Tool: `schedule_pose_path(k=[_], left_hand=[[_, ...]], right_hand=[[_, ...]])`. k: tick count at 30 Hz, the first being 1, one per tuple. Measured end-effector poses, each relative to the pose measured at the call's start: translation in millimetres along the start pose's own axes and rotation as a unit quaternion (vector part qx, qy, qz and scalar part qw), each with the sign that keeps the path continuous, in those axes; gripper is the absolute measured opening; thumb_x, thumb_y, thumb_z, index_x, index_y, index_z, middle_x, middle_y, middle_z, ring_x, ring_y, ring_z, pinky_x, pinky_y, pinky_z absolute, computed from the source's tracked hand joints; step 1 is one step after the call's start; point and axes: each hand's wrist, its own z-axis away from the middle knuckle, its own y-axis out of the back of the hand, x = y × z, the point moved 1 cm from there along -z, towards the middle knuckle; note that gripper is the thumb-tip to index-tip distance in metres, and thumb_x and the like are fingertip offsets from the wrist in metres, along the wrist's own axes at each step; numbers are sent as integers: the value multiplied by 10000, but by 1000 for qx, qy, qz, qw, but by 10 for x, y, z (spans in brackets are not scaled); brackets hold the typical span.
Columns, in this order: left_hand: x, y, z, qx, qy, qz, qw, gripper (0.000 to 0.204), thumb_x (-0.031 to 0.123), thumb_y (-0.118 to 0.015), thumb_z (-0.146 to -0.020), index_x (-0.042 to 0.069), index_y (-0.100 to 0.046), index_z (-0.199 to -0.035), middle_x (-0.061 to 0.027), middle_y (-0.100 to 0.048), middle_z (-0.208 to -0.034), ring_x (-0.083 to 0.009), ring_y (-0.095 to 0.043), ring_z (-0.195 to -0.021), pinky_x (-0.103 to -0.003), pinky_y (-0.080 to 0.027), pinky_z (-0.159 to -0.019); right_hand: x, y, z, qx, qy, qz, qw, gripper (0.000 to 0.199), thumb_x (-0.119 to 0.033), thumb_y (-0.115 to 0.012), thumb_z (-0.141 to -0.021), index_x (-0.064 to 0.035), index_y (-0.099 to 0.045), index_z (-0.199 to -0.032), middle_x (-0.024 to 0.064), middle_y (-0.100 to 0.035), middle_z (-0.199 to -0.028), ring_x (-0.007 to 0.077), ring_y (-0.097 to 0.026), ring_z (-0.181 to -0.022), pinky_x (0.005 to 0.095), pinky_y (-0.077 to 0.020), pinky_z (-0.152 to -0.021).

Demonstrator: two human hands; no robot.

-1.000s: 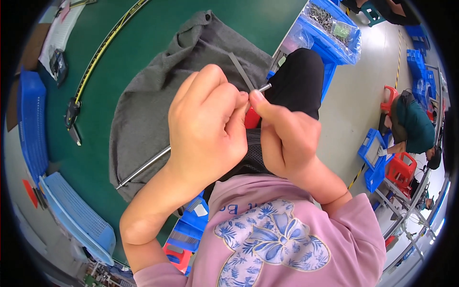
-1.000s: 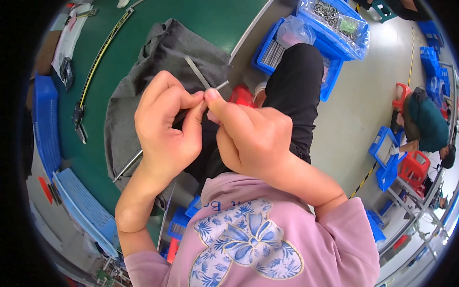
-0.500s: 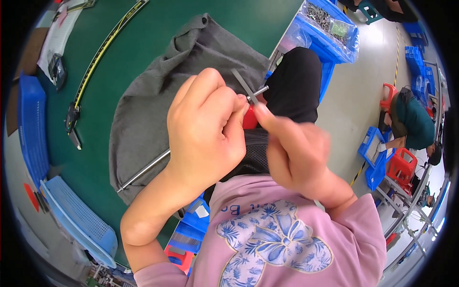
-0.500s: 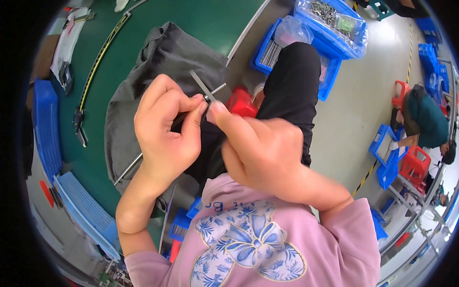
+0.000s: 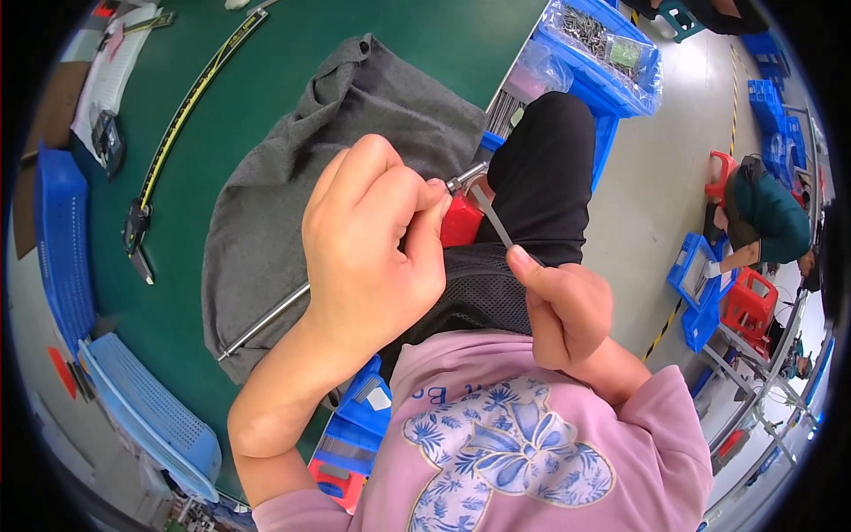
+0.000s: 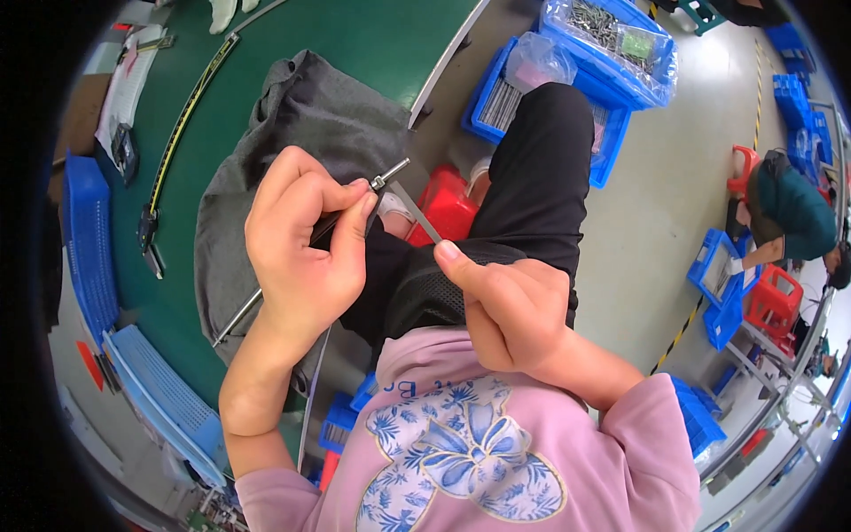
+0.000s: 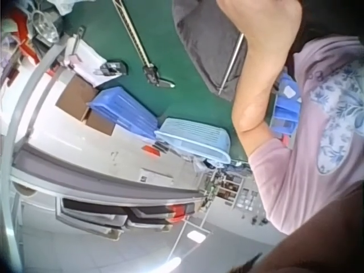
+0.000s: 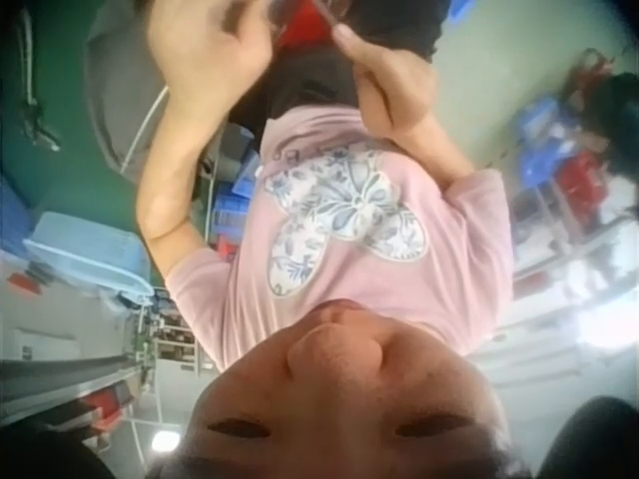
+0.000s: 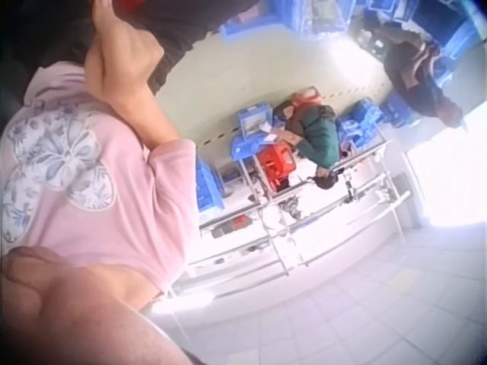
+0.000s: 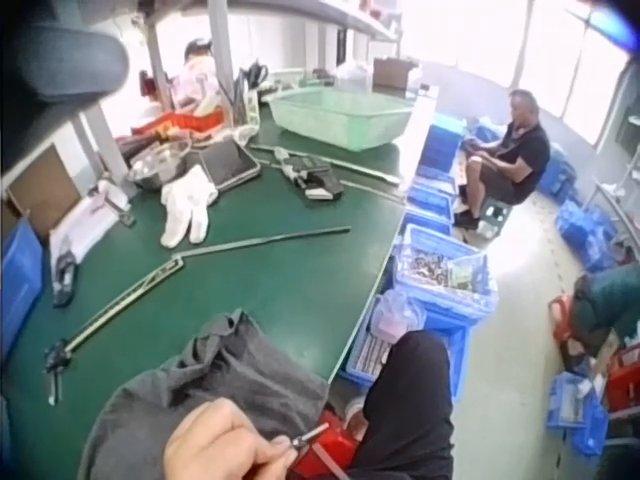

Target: Filing the end of a metal rod and measuring its diameter using a digital micrometer.

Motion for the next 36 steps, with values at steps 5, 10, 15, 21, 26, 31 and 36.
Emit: schedule_pose_path(k=[5,10,15,21,26,31,36], left_hand=[[-5,-26,11,7,18,12,1000,185,-95,-647,-598,8,-499,-639,-83,-428,-647,-246,-471,-574,-340,-367,-500],[5,-14,12,4,20,12,1000,186,-95,-645,-599,10,-497,-637,-82,-427,-647,-246,-472,-576,-342,-369,-503],[0,-4,8,-8,8,6,1000,178,-119,-664,-642,-17,-519,-652,-70,-442,-638,-162,-443,-531,-254,-344,-467],[-12,-1,-17,-6,1,1,1000,181,-128,-656,-642,-20,-511,-653,-74,-439,-642,-164,-436,-526,-250,-345,-465],[-1,-25,12,-9,29,14,999,167,-86,-634,-607,2,-496,-639,-94,-432,-669,-268,-468,-596,-357,-368,-510],[-6,-20,17,1,37,26,999,159,-79,-634,-614,2,-500,-642,-95,-436,-673,-269,-467,-597,-360,-371,-513],[-17,-20,2,-6,19,20,1000,158,-77,-638,-614,2,-504,-645,-96,-442,-679,-271,-474,-604,-357,-378,-515]], right_hand=[[27,-45,-35,11,6,-4,1000,470,139,-499,-583,71,-626,-1031,56,-489,-550,155,-449,-408,247,-349,-407],[38,-83,-42,11,2,-10,1000,473,133,-506,-581,73,-624,-1035,60,-501,-557,153,-458,-409,243,-361,-413],[32,-83,-43,-8,4,17,1000,459,91,-528,-599,48,-615,-1048,38,-502,-543,161,-480,-398,269,-370,-393],[38,-154,-236,-16,35,95,995,474,28,-557,-598,26,-609,-1070,18,-451,-509,157,-461,-390,272,-360,-384],[-12,-137,-175,-25,24,131,991,478,19,-566,-590,8,-616,-1066,17,-442,-502,159,-455,-382,271,-355,-376],[-52,-115,-184,-47,17,133,990,462,98,-533,-578,52,-624,-1029,63,-494,-548,186,-462,-402,282,-332,-397],[22,-226,-338,0,52,110,993,519,96,-525,-545,60,-616,-1055,50,-453,-518,176,-434,-387,281,-315,-390]])
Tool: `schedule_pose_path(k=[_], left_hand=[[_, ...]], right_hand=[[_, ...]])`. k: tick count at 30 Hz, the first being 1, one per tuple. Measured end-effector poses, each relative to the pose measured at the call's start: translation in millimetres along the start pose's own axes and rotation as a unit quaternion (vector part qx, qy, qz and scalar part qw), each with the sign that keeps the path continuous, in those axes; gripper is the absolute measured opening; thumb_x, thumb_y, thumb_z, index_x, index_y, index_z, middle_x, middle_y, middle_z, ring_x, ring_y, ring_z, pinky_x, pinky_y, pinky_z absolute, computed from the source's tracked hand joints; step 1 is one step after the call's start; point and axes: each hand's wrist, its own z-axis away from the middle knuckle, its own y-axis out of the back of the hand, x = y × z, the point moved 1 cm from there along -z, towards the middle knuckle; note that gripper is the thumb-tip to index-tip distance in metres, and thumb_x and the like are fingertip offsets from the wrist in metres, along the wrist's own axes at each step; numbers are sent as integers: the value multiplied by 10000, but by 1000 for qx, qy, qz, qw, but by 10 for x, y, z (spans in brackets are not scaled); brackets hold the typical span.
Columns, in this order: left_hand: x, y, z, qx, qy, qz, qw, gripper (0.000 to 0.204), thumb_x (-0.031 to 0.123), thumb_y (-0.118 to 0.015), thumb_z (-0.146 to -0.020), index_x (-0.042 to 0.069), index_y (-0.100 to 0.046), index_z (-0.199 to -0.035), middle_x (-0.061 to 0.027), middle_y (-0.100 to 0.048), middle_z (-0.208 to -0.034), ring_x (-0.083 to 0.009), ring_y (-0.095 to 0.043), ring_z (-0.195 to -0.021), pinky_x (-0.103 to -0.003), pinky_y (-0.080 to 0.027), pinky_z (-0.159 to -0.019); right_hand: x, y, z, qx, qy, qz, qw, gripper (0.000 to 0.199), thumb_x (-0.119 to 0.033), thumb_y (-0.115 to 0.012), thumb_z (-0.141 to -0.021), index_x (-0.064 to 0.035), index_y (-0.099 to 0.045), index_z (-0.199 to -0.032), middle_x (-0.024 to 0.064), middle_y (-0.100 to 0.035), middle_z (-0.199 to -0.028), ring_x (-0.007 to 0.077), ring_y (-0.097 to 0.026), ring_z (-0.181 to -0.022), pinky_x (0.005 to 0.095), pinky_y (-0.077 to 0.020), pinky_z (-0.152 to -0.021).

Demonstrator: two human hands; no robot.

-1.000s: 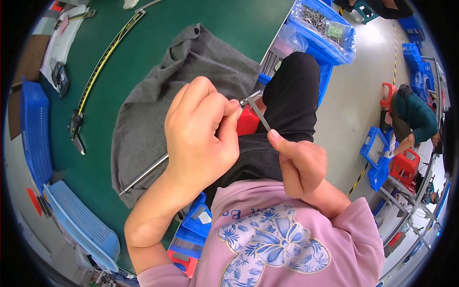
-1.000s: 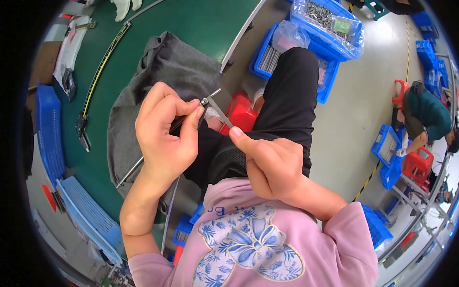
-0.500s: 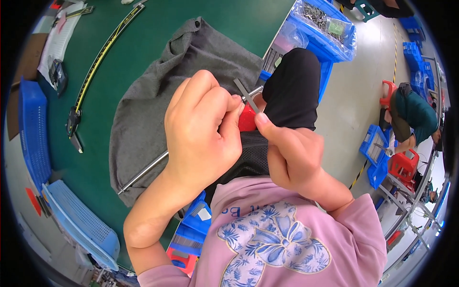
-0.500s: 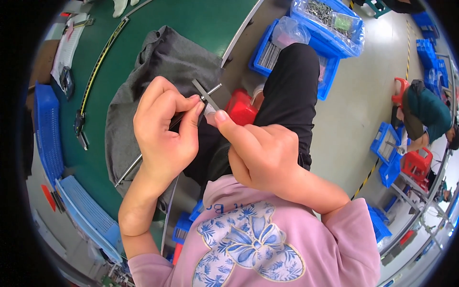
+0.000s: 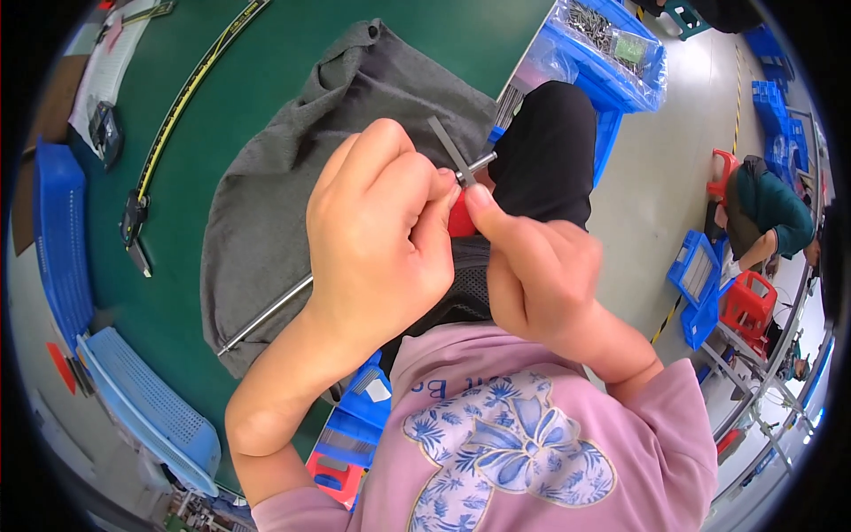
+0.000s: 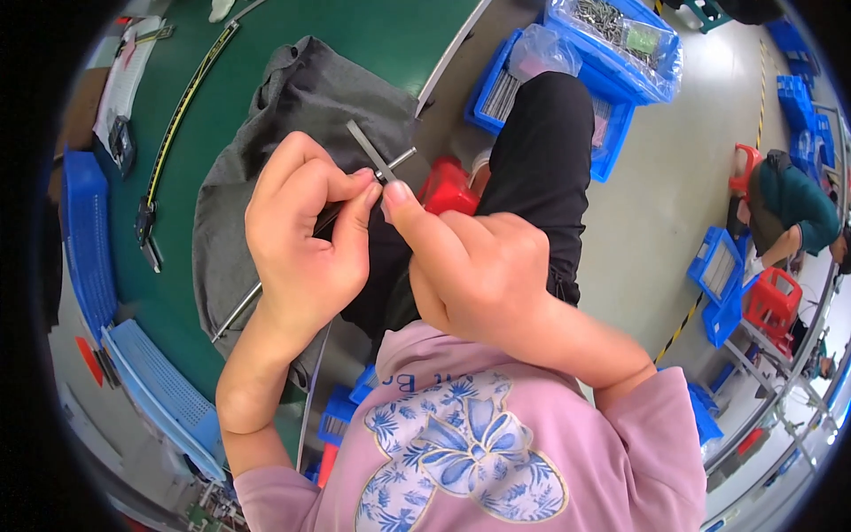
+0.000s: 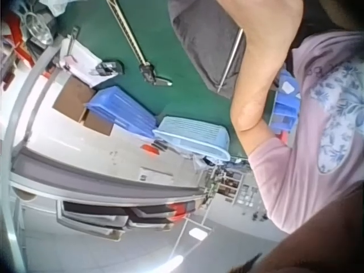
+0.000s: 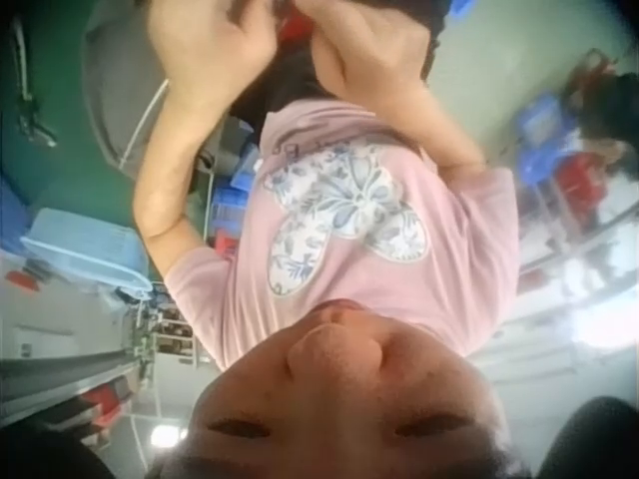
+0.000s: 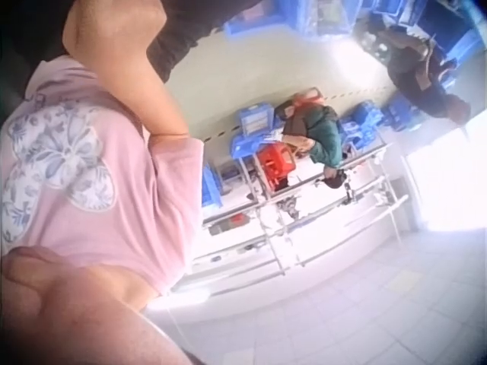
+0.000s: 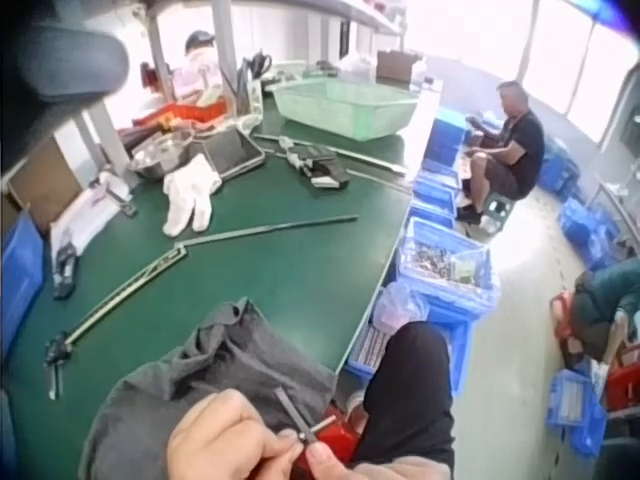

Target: Filing the end of a metal rod and measuring its diameter using a digital micrometer.

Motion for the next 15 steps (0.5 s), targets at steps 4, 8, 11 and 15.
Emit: schedule_pose_path(k=[4,8,11,15], left_hand=[[5,2,4,-5,10,-8,1000,158,-78,-637,-614,2,-504,-647,-96,-440,-677,-272,-470,-598,-355,-375,-510],[19,-6,9,-9,3,-7,1000,165,-80,-639,-609,1,-500,-647,-93,-433,-669,-269,-466,-588,-352,-370,-503],[5,13,6,4,3,-3,1000,172,-81,-645,-606,2,-499,-643,-92,-431,-664,-265,-463,-584,-350,-367,-501],[12,-6,13,-17,6,-7,1000,162,-81,-640,-615,1,-504,-647,-91,-429,-658,-263,-457,-579,-349,-361,-496]], right_hand=[[-59,123,230,-44,-22,41,998,484,10,-569,-573,21,-620,-1054,15,-414,-500,144,-433,-376,275,-350,-371],[54,-27,18,23,23,20,999,494,11,-569,-575,18,-615,-1067,19,-416,-503,143,-420,-371,276,-344,-367],[-14,29,121,-2,7,44,999,531,15,-565,-555,22,-612,-1084,11,-398,-491,141,-423,-370,278,-344,-365],[12,37,89,3,11,32,999,534,8,-571,-555,18,-611,-1088,12,-389,-487,146,-425,-371,283,-345,-363]])
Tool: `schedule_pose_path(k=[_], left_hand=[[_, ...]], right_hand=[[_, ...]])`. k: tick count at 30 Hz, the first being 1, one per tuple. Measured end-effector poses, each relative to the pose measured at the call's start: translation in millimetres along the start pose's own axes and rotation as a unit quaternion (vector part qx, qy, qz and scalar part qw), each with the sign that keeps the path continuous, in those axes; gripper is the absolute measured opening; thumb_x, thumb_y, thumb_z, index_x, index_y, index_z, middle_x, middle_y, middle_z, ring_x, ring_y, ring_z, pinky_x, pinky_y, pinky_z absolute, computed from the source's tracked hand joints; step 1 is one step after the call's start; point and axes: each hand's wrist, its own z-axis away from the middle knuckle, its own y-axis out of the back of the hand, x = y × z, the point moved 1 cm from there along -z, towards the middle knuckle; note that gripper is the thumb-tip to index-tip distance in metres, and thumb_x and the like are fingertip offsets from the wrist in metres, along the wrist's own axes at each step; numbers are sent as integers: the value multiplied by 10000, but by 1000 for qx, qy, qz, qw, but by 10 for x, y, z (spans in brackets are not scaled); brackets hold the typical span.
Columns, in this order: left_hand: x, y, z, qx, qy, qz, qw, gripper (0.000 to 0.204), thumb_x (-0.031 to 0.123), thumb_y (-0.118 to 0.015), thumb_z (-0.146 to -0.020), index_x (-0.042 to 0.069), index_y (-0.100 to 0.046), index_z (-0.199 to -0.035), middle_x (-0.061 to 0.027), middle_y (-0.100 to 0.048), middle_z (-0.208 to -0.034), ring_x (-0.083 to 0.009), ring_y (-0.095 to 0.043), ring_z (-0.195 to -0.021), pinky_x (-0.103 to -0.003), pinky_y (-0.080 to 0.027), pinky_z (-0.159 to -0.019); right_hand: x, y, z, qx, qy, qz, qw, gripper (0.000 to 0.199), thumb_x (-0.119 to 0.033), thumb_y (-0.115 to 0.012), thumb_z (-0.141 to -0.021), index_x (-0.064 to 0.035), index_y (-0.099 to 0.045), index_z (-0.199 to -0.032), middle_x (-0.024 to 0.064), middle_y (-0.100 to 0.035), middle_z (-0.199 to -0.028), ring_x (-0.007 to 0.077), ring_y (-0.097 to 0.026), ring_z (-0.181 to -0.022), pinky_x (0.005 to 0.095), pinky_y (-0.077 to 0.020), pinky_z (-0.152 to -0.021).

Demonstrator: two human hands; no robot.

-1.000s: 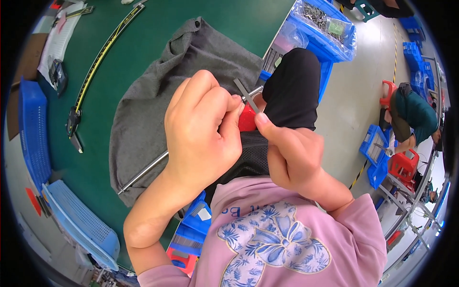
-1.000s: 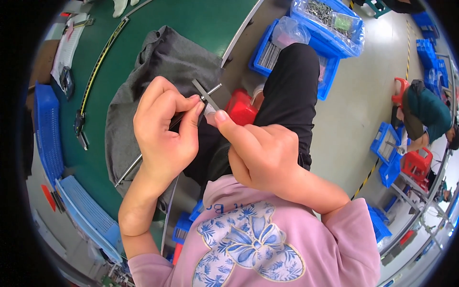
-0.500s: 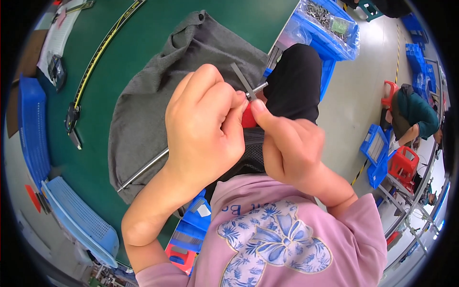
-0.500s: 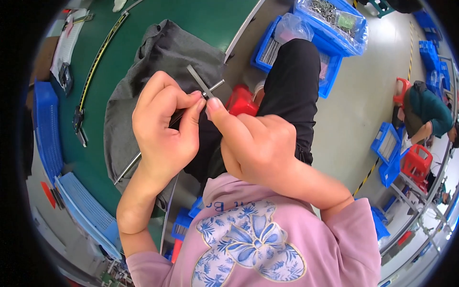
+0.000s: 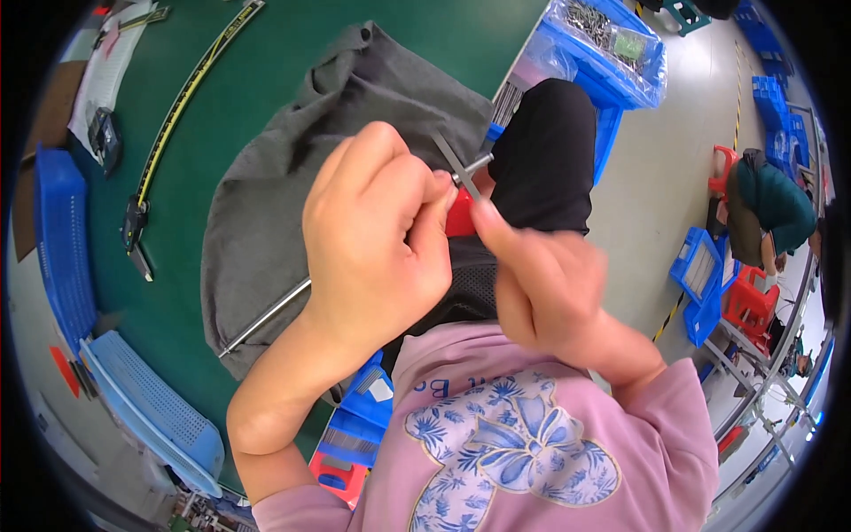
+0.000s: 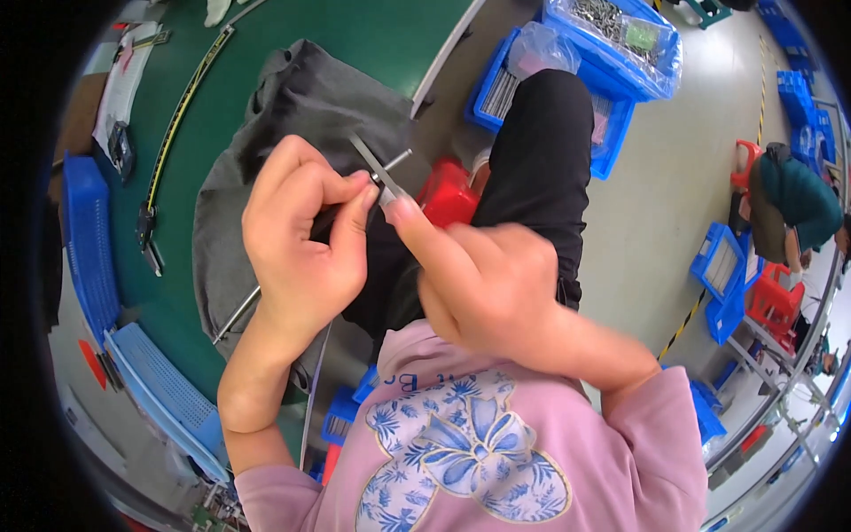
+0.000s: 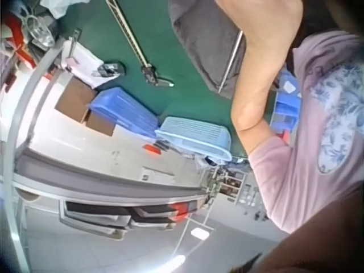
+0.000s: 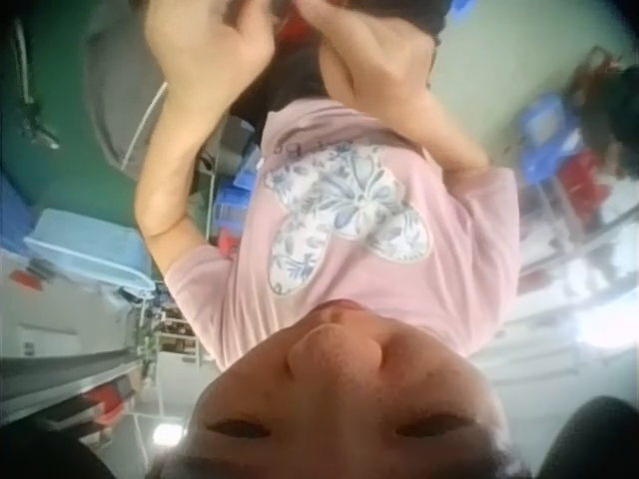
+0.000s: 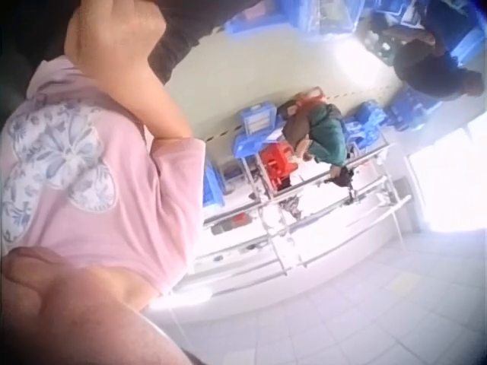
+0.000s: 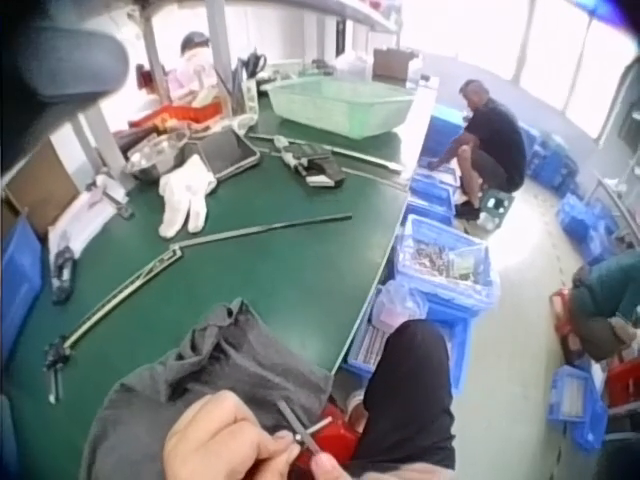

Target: Filing the end of a metal rod and measuring its diameter using a digital micrometer.

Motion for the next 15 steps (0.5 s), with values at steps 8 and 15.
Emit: schedule_pose_path(k=[8,15], left_hand=[[-1,-1,4,13,8,8,1000,161,-80,-638,-617,1,-501,-640,-93,-433,-665,-265,-458,-582,-348,-363,-502],[-3,16,0,8,10,5,1000,161,-75,-638,-619,2,-499,-645,-96,-432,-665,-269,-459,-585,-356,-361,-500]], right_hand=[[-5,92,116,-72,-57,-52,994,449,126,-515,-600,51,-625,-1028,63,-525,-578,172,-470,-415,265,-356,-414],[-74,165,167,-76,-65,-55,993,449,117,-527,-624,43,-610,-1060,68,-561,-612,175,-476,-416,271,-363,-417]])
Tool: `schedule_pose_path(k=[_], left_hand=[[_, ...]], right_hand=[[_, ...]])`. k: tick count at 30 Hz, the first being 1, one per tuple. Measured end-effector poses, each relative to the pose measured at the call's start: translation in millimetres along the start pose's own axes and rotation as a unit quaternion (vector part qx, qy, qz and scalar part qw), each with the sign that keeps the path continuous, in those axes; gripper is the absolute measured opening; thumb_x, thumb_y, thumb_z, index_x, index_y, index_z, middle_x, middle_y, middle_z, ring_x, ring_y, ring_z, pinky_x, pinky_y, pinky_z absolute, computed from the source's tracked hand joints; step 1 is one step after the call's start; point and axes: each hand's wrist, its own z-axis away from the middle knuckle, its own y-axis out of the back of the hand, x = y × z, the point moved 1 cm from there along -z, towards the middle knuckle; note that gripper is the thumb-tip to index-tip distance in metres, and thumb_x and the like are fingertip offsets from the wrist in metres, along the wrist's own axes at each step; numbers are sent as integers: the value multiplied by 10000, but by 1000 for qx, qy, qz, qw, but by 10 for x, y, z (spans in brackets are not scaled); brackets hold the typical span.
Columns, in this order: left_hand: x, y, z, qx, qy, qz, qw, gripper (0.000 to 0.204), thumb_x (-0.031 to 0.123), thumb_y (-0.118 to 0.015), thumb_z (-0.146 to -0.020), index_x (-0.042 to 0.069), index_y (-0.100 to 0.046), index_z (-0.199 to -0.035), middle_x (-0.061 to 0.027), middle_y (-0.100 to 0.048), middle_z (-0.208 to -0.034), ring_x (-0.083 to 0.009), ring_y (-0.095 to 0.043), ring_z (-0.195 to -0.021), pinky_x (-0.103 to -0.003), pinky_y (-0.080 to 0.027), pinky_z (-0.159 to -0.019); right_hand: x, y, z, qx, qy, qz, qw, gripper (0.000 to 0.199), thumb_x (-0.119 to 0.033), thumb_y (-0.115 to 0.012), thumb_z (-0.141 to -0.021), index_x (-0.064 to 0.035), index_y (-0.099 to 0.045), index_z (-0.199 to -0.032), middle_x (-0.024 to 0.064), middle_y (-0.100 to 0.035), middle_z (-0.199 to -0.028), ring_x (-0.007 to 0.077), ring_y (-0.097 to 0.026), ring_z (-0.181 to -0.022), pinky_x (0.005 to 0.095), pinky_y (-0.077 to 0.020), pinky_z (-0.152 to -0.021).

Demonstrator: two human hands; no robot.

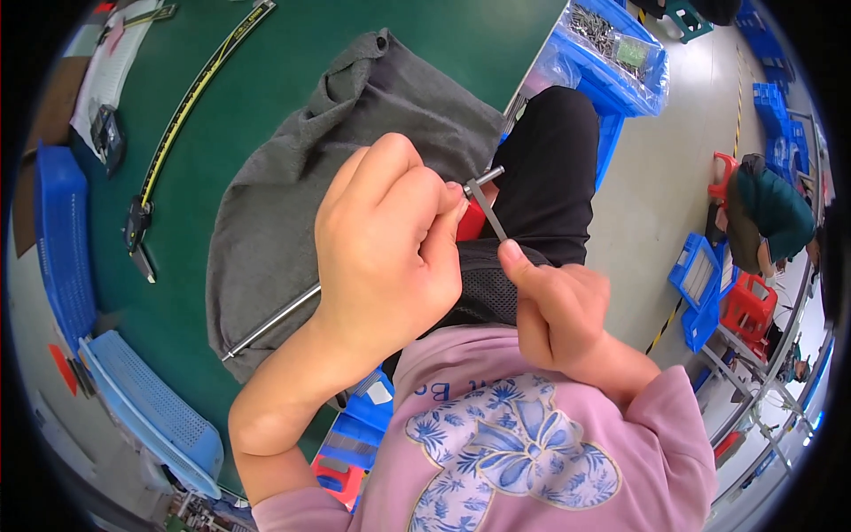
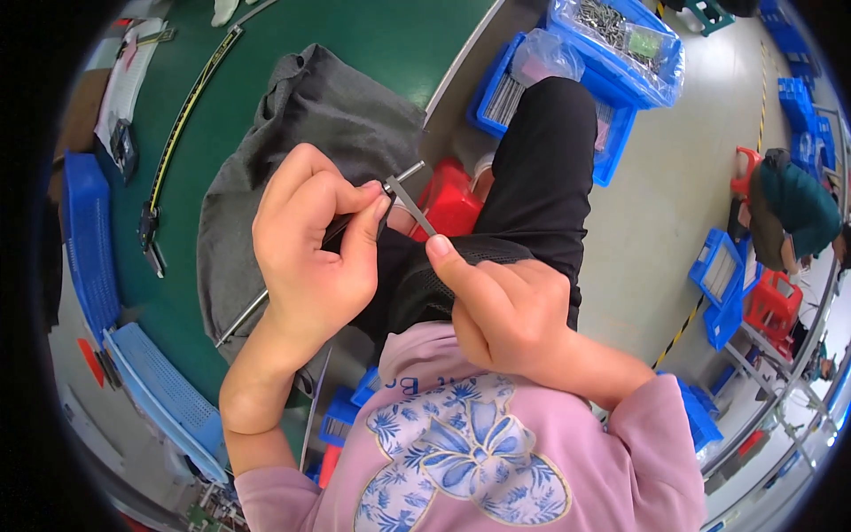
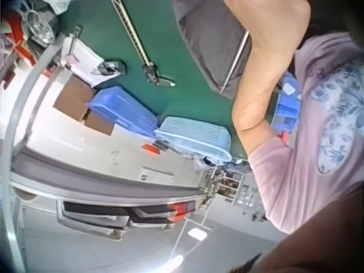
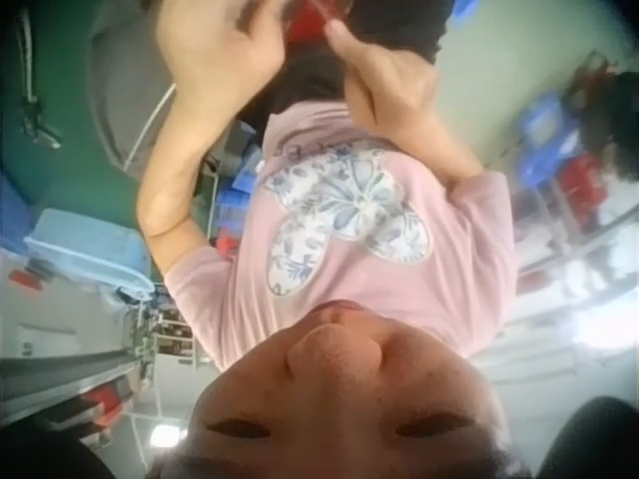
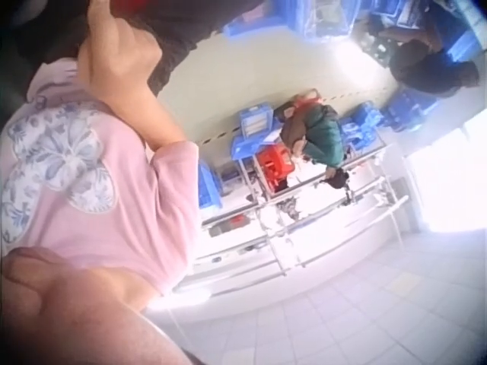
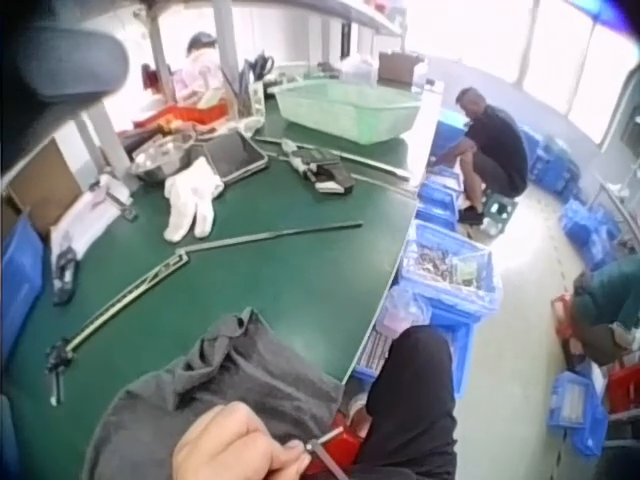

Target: Filing the end of a metal rod and measuring its diameter using a digital micrometer.

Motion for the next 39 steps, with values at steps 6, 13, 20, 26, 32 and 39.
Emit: schedule_pose_path(k=[6,13,20,26,32,39], left_hand=[[-9,-6,-12,7,-7,4,1000,162,-74,-636,-620,2,-495,-641,-98,-429,-665,-275,-458,-586,-363,-363,-502],[7,-4,-9,9,-11,1,1000,162,-78,-637,-610,2,-500,-647,-97,-434,-675,-275,-464,-596,-362,-366,-505],[24,-7,-8,0,-12,-3,1000,163,-80,-637,-612,4,-503,-650,-93,-435,-671,-272,-463,-588,-358,-367,-504],[-9,-12,-8,-8,-3,-6,1000,156,-77,-636,-616,4,-508,-654,-93,-438,-671,-272,-463,-590,-360,-367,-504],[-12,4,-2,5,-13,-5,1000,161,-71,-641,-613,5,-503,-646,-94,-433,-671,-274,-461,-590,-363,-365,-507],[-16,-4,-7,11,-26,-7,1000,169,-70,-647,-610,4,-498,-644,-93,-432,-672,-268,-461,-587,-354,-366,-507]], right_hand=[[75,-118,-202,48,39,-9,998,493,141,-512,-575,51,-620,-1047,72,-541,-583,177,-466,-410,267,-345,-409],[146,-211,-311,106,67,-25,992,512,42,-550,-575,33,-597,-1085,24,-488,-540,158,-478,-399,283,-372,-386],[102,-205,-307,110,63,-13,992,501,34,-556,-577,20,-606,-1076,30,-475,-527,160,-472,-395,287,-368,-380],[91,-87,-31,44,29,-3,999,475,89,-524,-595,49,-611,-1061,55,-510,-541,170,-467,-396,270,-372,-407],[80,-147,-117,66,38,-13,997,430,122,-515,-636,48,-621,-1046,95,-581,-620,190,-512,-434,268,-382,-427],[72,-165,-288,77,38,-6,996,379,106,-524,-657,36,-627,-1015,78,-573,-627,199,-510,-450,268,-389,-444]])
